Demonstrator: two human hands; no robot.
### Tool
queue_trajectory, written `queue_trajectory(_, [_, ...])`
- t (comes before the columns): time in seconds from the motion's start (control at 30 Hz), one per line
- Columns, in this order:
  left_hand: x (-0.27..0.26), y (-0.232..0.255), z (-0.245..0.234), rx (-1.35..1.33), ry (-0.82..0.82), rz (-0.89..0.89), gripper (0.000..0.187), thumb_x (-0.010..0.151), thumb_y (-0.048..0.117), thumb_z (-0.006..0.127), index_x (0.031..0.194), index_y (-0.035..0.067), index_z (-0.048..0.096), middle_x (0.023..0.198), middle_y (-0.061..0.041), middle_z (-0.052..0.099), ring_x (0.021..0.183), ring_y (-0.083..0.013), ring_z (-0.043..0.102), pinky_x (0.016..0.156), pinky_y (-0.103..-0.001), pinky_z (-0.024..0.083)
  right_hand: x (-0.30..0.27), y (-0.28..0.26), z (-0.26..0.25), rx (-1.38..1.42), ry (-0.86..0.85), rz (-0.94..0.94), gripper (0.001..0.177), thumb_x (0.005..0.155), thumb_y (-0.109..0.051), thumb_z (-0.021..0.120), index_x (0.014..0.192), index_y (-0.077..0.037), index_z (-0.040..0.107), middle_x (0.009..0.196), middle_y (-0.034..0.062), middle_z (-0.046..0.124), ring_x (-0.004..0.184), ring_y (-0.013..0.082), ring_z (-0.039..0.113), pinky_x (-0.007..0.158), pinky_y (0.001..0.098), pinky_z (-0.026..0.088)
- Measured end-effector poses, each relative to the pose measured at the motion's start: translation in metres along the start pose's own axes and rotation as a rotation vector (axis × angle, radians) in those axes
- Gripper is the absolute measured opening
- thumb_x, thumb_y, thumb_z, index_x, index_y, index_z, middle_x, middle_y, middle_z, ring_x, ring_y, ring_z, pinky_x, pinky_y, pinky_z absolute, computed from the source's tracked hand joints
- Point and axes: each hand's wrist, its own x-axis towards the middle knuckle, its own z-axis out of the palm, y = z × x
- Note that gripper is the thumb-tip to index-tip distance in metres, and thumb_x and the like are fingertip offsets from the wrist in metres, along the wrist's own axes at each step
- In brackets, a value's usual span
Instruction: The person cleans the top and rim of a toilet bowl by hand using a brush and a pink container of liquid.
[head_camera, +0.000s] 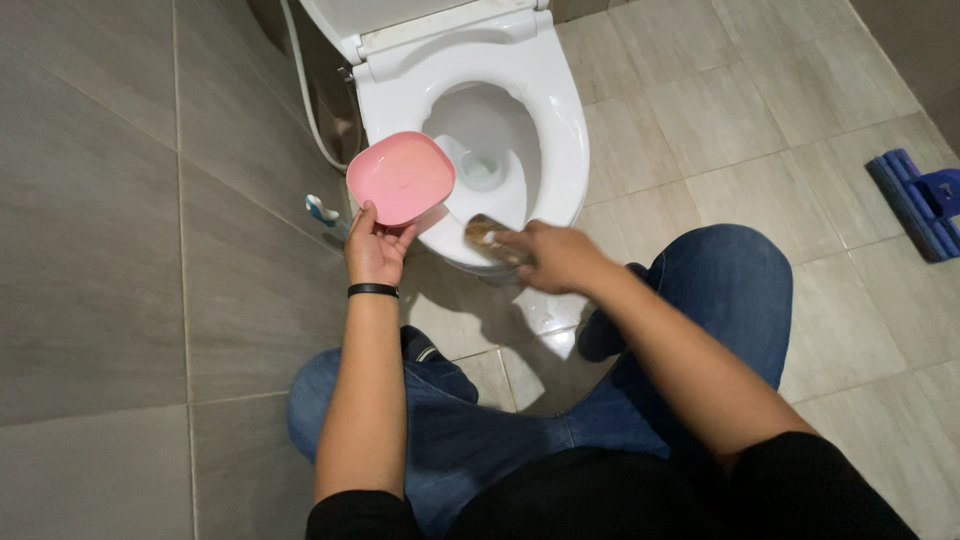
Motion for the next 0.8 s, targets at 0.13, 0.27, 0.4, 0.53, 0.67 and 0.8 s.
queue_trajectory(0.13, [-0.005, 0.002, -0.002, -0.002, 0.018, 0.002, 0.042, 0.100, 0.032, 0.061, 0.135, 0.010, 0.052, 0.130, -0.011, 0.059, 0.118, -0.0310, 0.063, 0.095, -0.052, 0.058, -0.017, -0.005, 0.005, 0.017, 0.014, -0.103, 0.072, 0.075, -0.018, 0.072, 0.145, -0.030, 0.056, 0.128, 0.0108, 0.061, 0.101, 0.0324, 0.068, 0.087, 0.0450, 0.056])
queue_trajectory(0.27, [-0.009, 0.006, -0.002, 0.002, 0.045, 0.000, 0.044, 0.100, 0.032, 0.061, 0.136, 0.010, 0.053, 0.129, -0.011, 0.060, 0.117, -0.0307, 0.064, 0.095, -0.051, 0.057, -0.041, 0.019, -0.015, -0.034, 0.057, -0.080, 0.069, 0.073, -0.008, 0.070, 0.138, -0.032, 0.062, 0.124, 0.0066, 0.066, 0.104, 0.0294, 0.068, 0.084, 0.0422, 0.057])
queue_trajectory(0.4, [-0.008, 0.004, 0.004, 0.004, 0.025, 0.003, 0.044, 0.100, 0.032, 0.060, 0.136, 0.008, 0.053, 0.129, -0.013, 0.061, 0.119, -0.0321, 0.065, 0.095, -0.051, 0.059, -0.049, 0.029, -0.024, -0.124, 0.117, -0.015, 0.064, 0.077, -0.003, 0.066, 0.136, -0.030, 0.065, 0.119, 0.0080, 0.068, 0.101, 0.0289, 0.069, 0.080, 0.0424, 0.058])
queue_trajectory(0.53, [-0.007, 0.002, 0.009, 0.012, 0.004, -0.002, 0.044, 0.099, 0.032, 0.059, 0.136, 0.009, 0.053, 0.127, -0.012, 0.061, 0.116, -0.0315, 0.065, 0.091, -0.050, 0.059, -0.039, 0.005, -0.002, -0.116, 0.217, -0.090, 0.056, 0.085, -0.002, 0.063, 0.134, -0.027, 0.067, 0.116, 0.0094, 0.068, 0.098, 0.0298, 0.069, 0.078, 0.0433, 0.058])
queue_trajectory(0.67, [-0.006, 0.002, 0.005, 0.024, 0.012, -0.005, 0.044, 0.100, 0.033, 0.059, 0.136, 0.008, 0.054, 0.127, -0.013, 0.063, 0.115, -0.0318, 0.066, 0.090, -0.049, 0.060, -0.043, -0.018, 0.014, -0.133, 0.291, -0.256, 0.054, 0.079, -0.007, 0.066, 0.131, -0.020, 0.068, 0.118, 0.0155, 0.065, 0.096, 0.0323, 0.067, 0.073, 0.0433, 0.057])
queue_trajectory(0.8, [-0.006, 0.003, 0.001, 0.005, 0.022, -0.001, 0.043, 0.100, 0.032, 0.060, 0.136, 0.008, 0.056, 0.126, -0.012, 0.063, 0.115, -0.0312, 0.066, 0.090, -0.049, 0.060, -0.052, -0.014, 0.013, -0.148, 0.299, -0.260, 0.054, 0.080, -0.005, 0.064, 0.131, -0.023, 0.069, 0.114, 0.0130, 0.065, 0.095, 0.0305, 0.067, 0.073, 0.0437, 0.057])
